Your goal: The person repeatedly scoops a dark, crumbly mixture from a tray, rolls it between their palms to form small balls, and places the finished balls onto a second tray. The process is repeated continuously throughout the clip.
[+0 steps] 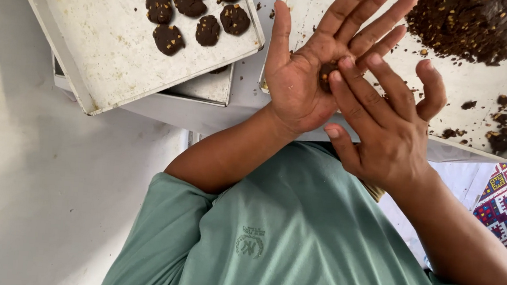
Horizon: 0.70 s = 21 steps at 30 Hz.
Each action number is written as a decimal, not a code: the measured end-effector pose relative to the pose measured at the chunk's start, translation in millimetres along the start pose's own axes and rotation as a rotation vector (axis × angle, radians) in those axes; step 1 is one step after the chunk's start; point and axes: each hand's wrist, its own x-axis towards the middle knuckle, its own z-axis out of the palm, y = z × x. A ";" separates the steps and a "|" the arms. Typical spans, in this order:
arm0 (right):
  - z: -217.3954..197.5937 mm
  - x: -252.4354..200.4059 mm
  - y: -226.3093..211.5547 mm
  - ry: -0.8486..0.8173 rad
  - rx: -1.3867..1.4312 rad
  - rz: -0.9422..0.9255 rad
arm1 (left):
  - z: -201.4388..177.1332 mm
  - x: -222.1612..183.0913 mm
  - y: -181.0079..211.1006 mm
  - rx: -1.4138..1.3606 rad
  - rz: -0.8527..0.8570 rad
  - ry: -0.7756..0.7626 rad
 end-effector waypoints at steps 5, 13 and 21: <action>10.9 -5.0 -4.7 0.012 -0.020 -0.051 | -1.5 0.2 0.5 -0.015 0.017 0.010; 10.0 -5.4 0.3 -0.105 0.232 -0.018 | -8.2 -0.7 2.3 -0.035 -0.004 -0.073; 22.0 -15.3 -5.2 -0.039 -0.050 -0.051 | -8.7 0.9 2.4 -0.068 0.037 -0.015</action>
